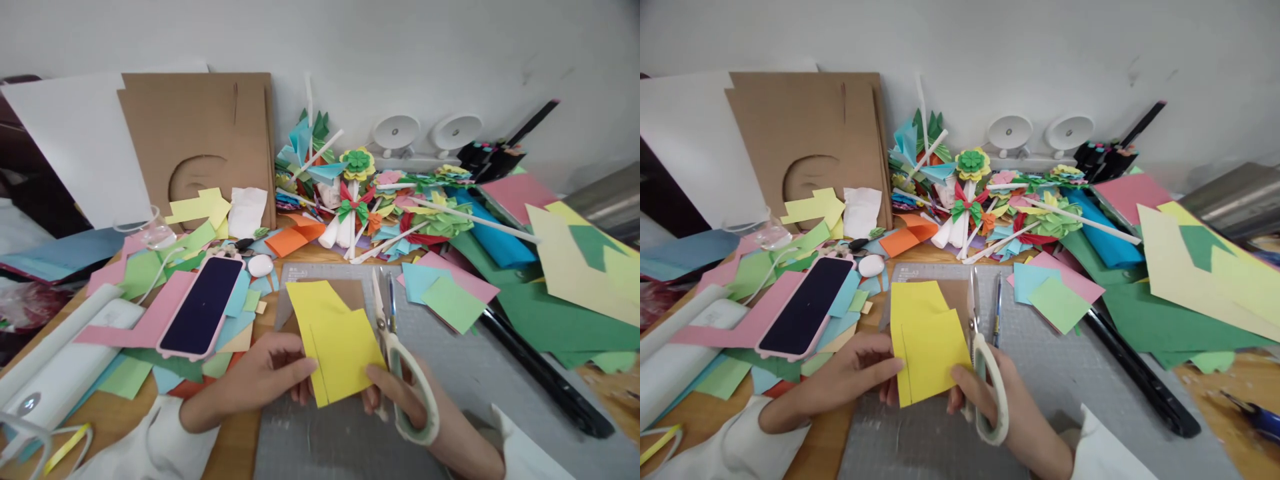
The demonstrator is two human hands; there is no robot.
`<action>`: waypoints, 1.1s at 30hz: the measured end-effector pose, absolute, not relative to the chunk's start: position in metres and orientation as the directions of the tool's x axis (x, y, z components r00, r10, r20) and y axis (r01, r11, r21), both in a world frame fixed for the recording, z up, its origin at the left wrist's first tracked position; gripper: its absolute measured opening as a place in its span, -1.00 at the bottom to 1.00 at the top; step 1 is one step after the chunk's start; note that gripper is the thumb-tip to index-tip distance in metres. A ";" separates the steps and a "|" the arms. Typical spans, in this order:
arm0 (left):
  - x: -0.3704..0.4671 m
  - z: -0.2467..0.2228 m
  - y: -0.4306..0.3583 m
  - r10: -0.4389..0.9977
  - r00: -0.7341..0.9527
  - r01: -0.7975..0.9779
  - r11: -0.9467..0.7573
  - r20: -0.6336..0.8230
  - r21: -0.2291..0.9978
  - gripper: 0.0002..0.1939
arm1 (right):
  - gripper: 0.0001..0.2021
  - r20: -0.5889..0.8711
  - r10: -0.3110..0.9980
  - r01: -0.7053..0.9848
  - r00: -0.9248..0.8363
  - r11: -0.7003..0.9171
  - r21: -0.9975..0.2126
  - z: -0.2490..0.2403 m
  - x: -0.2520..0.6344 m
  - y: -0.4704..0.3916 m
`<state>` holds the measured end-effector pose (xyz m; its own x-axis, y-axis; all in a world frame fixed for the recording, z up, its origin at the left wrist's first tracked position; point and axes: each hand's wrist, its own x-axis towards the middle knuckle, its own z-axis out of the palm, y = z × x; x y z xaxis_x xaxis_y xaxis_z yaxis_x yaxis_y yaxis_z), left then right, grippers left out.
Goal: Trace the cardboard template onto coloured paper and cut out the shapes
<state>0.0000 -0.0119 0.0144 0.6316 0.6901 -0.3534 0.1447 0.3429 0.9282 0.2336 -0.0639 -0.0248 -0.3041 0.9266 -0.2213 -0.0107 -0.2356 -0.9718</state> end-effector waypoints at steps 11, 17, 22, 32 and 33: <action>-0.010 0.007 -0.004 0.822 0.494 -0.044 0.348 -0.283 0.936 -0.68 | -0.65 -0.291 0.877 -0.045 -0.383 -0.332 -0.942 -0.010 0.229 -0.067; -0.013 0.012 0.004 0.914 0.312 -0.084 0.298 -0.259 0.951 -0.70 | -0.58 -0.261 0.871 -0.232 -0.417 -0.379 -0.896 -0.019 0.227 -0.065; -0.019 0.018 0.015 0.964 0.078 -0.297 0.266 -0.254 0.917 -0.73 | -0.52 -0.232 0.786 -0.284 -0.573 -0.456 -0.843 -0.014 0.226 -0.066; -0.017 0.024 0.019 0.947 -0.103 -0.334 0.253 -0.303 0.908 -0.77 | -0.51 -0.202 0.635 -0.223 -0.745 -0.523 -0.822 0.000 0.225 -0.072; -0.018 0.023 0.020 0.945 -0.122 -0.340 0.247 -0.303 0.907 -0.77 | -0.51 -0.199 0.637 -0.227 -0.745 -0.522 -0.822 0.000 0.224 -0.072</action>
<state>-0.0180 0.0195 0.0235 -0.1216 0.9453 -0.3026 -0.3403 0.2467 0.9074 0.2244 -0.0720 -0.0003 -0.7448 0.6368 -0.1994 -0.2265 -0.5223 -0.8221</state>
